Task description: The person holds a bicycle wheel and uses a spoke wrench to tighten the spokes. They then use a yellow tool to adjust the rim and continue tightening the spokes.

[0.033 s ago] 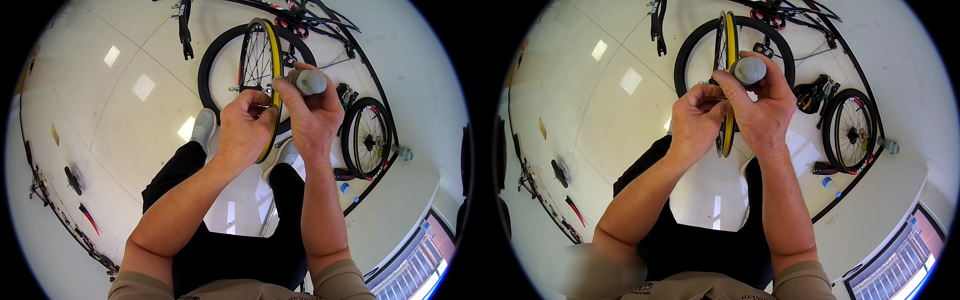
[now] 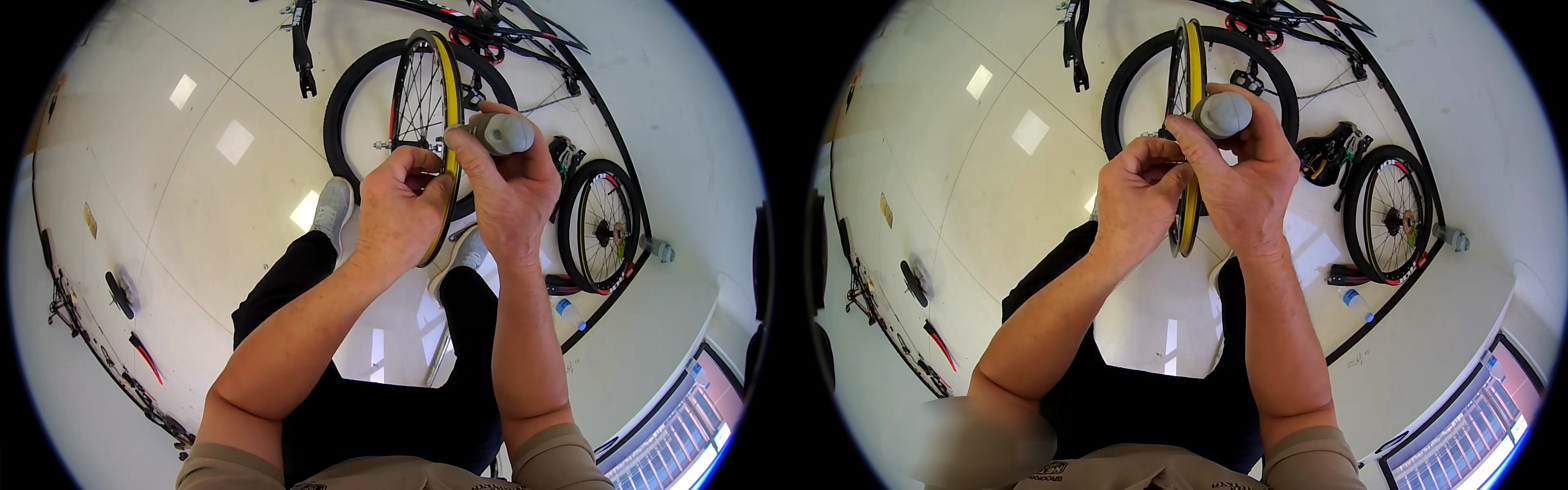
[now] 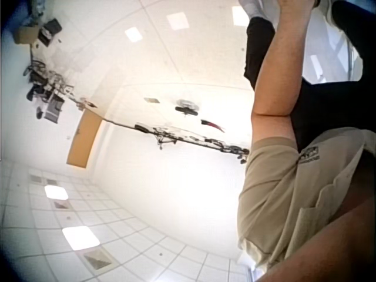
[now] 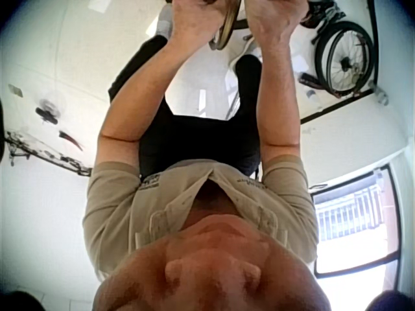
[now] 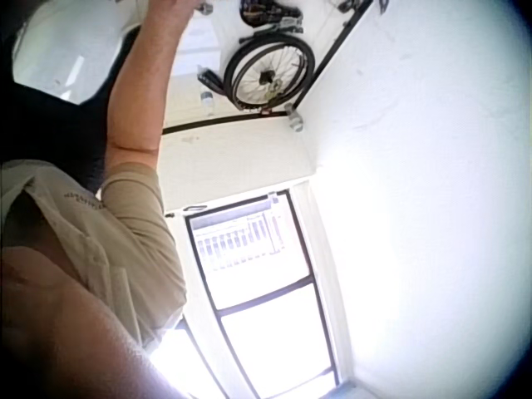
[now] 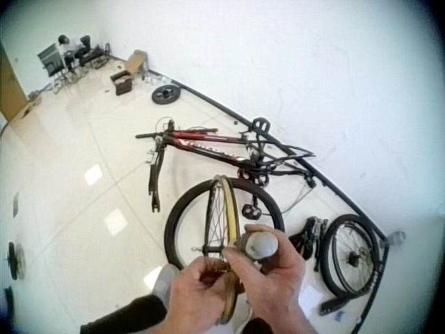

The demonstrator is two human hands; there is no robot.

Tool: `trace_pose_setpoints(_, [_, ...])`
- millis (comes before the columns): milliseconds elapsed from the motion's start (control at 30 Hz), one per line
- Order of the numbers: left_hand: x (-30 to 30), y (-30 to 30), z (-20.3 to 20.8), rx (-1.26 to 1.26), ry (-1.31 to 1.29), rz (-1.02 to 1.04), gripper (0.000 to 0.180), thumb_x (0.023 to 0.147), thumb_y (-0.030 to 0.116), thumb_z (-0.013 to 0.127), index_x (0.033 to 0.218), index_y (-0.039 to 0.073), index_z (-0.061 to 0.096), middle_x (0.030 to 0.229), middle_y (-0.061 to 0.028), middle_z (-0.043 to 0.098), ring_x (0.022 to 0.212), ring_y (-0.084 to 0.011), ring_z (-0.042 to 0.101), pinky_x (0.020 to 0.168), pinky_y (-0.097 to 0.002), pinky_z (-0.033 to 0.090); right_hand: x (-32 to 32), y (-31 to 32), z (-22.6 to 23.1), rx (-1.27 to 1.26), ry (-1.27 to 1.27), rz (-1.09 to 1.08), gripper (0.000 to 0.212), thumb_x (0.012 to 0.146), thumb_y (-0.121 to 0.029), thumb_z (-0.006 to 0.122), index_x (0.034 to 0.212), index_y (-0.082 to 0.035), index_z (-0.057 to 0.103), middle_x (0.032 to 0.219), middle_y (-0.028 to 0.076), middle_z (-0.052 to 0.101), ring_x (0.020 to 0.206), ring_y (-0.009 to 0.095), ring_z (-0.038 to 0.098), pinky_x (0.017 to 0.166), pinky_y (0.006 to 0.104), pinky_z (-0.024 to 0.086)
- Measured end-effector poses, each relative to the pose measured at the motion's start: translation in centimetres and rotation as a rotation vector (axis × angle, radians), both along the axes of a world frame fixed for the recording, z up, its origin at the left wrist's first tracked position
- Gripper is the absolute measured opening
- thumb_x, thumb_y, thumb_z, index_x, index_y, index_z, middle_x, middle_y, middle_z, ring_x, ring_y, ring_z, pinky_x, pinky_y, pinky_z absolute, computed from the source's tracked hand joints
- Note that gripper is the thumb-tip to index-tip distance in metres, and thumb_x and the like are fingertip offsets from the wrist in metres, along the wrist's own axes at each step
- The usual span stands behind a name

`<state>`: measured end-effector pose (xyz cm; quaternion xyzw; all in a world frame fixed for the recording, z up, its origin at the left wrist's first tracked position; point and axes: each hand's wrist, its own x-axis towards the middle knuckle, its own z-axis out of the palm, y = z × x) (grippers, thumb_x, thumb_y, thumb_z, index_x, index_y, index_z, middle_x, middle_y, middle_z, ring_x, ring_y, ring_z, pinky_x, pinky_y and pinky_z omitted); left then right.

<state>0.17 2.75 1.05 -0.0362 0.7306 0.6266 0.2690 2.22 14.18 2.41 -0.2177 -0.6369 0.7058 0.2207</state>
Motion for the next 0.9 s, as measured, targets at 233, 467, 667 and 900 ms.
trace_pose_setpoints(233, [-0.2,0.0,-0.4,0.081,-0.007,0.058,0.010,0.090,0.001,0.068,0.097,-0.003,0.062,0.091,-0.0088,0.070,0.084,-0.0131,0.068,0.078,-0.0264,0.055,-0.1,0.1,0.2,-0.012,-0.082,0.035,0.036,0.080,-0.003,0.081,0.113,-0.002,0.065,0.094,0.004,0.070,0.083,0.009,0.065,0.075,0.0244,0.054])
trace_pose_setpoints(467, [0.0,0.1,-0.6,0.084,-0.018,0.093,0.014,0.087,0.004,0.069,0.097,-0.004,0.065,0.084,-0.0098,0.071,0.077,-0.0143,0.068,0.072,-0.0275,0.054,0.1,0.2,0.1,-0.029,-0.098,0.042,0.035,0.081,-0.005,0.081,0.112,-0.002,0.066,0.095,0.005,0.070,0.086,0.010,0.065,0.078,0.0255,0.053])
trace_pose_setpoints(667, [-0.5,-0.2,-0.9,0.001,-0.014,0.036,0.014,0.090,0.009,0.068,0.094,-0.004,0.065,0.082,-0.0101,0.070,0.075,-0.0144,0.067,0.070,-0.0279,0.053,0.4,0.4,-0.2,-0.059,-0.103,0.084,0.033,0.080,-0.004,0.081,0.110,-0.002,0.066,0.095,0.004,0.070,0.087,0.011,0.064,0.080,0.0267,0.053])
trace_pose_setpoints(900, [-0.6,-0.3,-1.7,0.109,-0.184,0.039,0.015,0.096,0.014,0.063,0.093,-0.001,0.060,0.080,-0.0055,0.064,0.071,-0.0120,0.059,0.067,-0.0284,0.049,0.3,0.1,-0.5,-0.083,-0.086,0.095,0.032,0.080,-0.004,0.081,0.108,-0.002,0.066,0.094,0.004,0.070,0.086,0.010,0.064,0.078,0.0266,0.053])
